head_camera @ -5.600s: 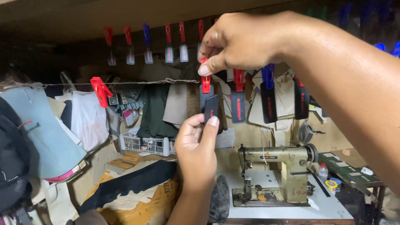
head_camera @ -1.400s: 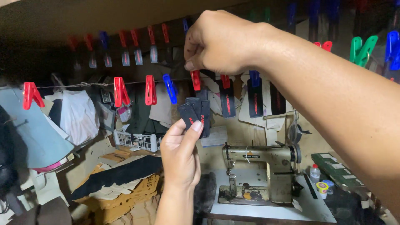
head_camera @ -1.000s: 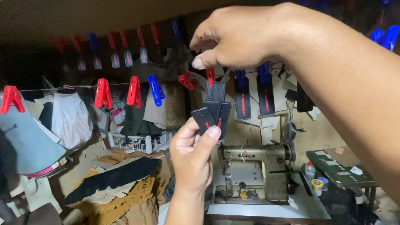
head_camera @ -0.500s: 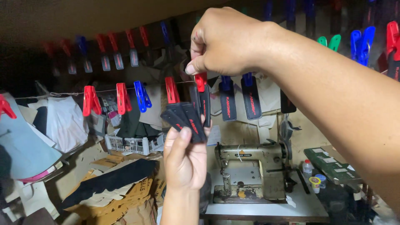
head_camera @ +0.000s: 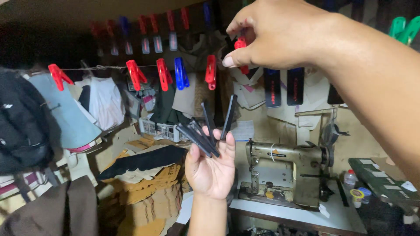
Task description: Hammering a leather piece on a workbench and picking small black tags from a hanging line
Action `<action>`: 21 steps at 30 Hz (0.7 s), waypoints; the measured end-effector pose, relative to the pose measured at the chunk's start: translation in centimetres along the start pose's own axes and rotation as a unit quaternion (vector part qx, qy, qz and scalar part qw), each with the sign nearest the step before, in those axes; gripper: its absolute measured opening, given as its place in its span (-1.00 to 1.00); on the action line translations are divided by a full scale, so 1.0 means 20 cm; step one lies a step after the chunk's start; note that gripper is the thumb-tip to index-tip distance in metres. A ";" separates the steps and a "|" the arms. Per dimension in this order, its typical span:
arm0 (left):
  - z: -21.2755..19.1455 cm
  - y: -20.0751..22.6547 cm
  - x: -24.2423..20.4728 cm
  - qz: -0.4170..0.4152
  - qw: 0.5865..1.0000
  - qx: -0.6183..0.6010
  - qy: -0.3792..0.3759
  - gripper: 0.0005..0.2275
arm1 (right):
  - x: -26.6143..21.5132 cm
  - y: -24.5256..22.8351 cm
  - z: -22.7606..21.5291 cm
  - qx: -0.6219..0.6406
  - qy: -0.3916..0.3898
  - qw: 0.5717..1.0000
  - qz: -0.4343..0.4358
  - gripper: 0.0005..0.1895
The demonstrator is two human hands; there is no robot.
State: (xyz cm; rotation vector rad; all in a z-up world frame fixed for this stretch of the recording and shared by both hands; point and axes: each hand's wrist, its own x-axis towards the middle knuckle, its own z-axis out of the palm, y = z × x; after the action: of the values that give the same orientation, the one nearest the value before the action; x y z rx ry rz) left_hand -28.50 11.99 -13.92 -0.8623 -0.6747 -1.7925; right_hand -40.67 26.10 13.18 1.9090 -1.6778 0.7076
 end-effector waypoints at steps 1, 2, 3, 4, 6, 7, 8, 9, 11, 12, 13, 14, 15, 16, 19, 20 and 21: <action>-0.03 0.01 -0.03 0.003 0.999 -0.019 -0.026 -0.73 | -0.01 -0.01 -0.01 0.009 -0.008 1.000 0.013 -0.25; -0.05 0.02 -0.06 0.012 1.000 -0.014 -0.024 -0.73 | 0.00 0.02 0.01 0.013 -0.011 1.000 0.004 -0.25; -0.08 0.03 -0.09 0.018 0.999 -0.010 -0.046 -0.74 | 0.01 0.06 0.03 0.019 0.019 0.999 -0.040 -0.18; -0.10 0.04 -0.13 0.023 0.997 -0.005 -0.068 -0.75 | 0.02 0.09 0.06 0.027 0.049 0.995 -0.084 -0.10; -0.11 0.06 -0.19 0.025 0.997 -0.022 -0.073 -0.74 | -0.06 0.06 0.07 0.002 0.082 0.996 -0.043 -0.32; -0.12 0.07 -0.22 0.019 0.996 -0.044 -0.081 -0.74 | -0.11 0.04 0.07 -0.027 0.120 0.992 0.006 -0.16; -0.13 0.09 -0.26 0.029 0.996 -0.038 -0.076 -0.74 | -0.14 0.03 0.09 -0.020 0.114 0.993 -0.003 -0.16; -0.13 0.11 -0.30 0.035 0.996 -0.043 -0.075 -0.73 | -0.17 0.01 0.10 -0.009 0.144 0.989 -0.032 -0.06; -0.14 0.16 -0.37 0.055 0.995 -0.040 -0.073 -0.72 | -0.23 -0.04 0.14 0.009 0.170 0.983 -0.073 0.08; -0.14 0.19 -0.41 0.066 0.995 -0.035 -0.060 -0.73 | -0.28 -0.06 0.16 0.088 0.204 0.962 -0.159 -0.28; -0.14 0.21 -0.45 0.077 0.996 -0.030 -0.047 -0.75 | -0.33 -0.09 0.19 0.167 0.237 0.926 -0.241 -0.23; -0.14 0.25 -0.49 0.087 0.995 -0.022 -0.042 -0.75 | -0.36 -0.11 0.23 0.177 0.231 0.924 -0.248 -0.23; -0.14 0.28 -0.53 0.096 0.995 -0.013 -0.037 -0.74 | -0.40 -0.13 0.27 0.170 0.238 0.918 -0.266 -0.25; -0.13 0.31 -0.58 0.105 0.994 -0.004 -0.031 -0.74 | -0.43 -0.16 0.30 0.163 0.245 0.912 -0.285 -0.27; -0.08 0.41 -0.69 0.133 0.991 0.019 -0.004 -0.74 | -0.51 -0.24 0.41 0.143 0.270 0.889 -0.340 -0.33; -0.06 0.45 -0.73 0.146 0.989 0.027 0.001 -0.74 | -0.55 -0.27 0.46 0.155 0.264 0.886 -0.349 -0.33; -0.05 0.49 -0.77 0.142 0.989 0.035 0.010 -0.71 | -0.58 -0.30 0.50 0.141 0.279 0.874 -0.372 -0.35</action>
State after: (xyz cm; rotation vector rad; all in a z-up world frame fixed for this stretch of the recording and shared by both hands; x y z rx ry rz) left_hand -15.71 16.14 -26.36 -0.8464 -0.5682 -1.5113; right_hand -35.46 28.63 -2.18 2.0459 -0.4352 1.0603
